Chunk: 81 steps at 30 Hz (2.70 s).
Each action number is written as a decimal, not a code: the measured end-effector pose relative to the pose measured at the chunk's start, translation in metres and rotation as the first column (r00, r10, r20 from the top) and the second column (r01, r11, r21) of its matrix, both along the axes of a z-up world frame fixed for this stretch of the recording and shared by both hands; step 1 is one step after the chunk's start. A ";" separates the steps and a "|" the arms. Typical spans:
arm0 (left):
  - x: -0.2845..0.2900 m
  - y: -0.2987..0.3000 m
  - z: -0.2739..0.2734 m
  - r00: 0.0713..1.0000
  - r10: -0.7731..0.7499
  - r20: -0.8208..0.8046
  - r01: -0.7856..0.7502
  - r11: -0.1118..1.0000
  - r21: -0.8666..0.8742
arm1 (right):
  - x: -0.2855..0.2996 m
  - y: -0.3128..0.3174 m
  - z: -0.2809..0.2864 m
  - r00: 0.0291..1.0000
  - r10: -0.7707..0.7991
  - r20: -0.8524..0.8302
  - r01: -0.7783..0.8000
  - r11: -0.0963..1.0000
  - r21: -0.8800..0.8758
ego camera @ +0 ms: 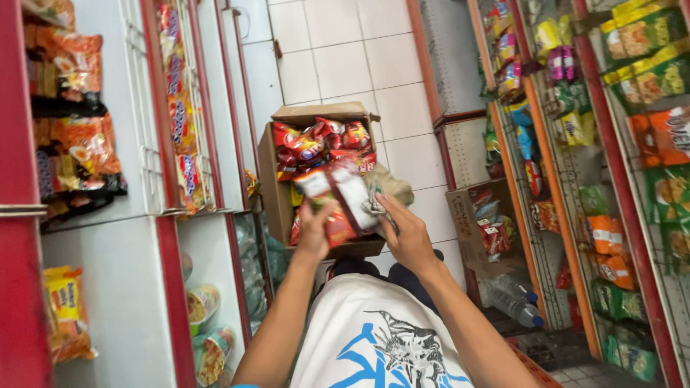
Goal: The person wipes metal shelf edges with a cloth and spray bottle, then uses a barcode scanner to scan snack packets from a cardboard box and places them onto the shelves.
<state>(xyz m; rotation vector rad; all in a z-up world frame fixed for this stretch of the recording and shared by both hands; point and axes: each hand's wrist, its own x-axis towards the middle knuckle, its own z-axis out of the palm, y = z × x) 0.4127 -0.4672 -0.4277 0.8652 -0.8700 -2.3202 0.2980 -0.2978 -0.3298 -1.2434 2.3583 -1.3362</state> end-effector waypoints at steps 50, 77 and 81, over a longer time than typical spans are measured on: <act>-0.037 0.000 0.048 0.906 0.147 0.397 0.141 0.780 -0.610 | 0.003 -0.015 0.032 0.815 -0.045 0.578 -0.110 0.967 0.230; 0.035 -0.034 -0.013 0.782 0.585 0.215 -0.294 0.650 -0.700 | -0.029 -0.070 -0.067 0.953 0.037 0.301 -0.151 0.919 0.364; 0.036 -0.027 0.018 0.870 0.464 0.167 -0.338 0.808 -0.482 | -0.024 -0.091 -0.089 0.934 0.033 0.355 -0.137 0.953 0.271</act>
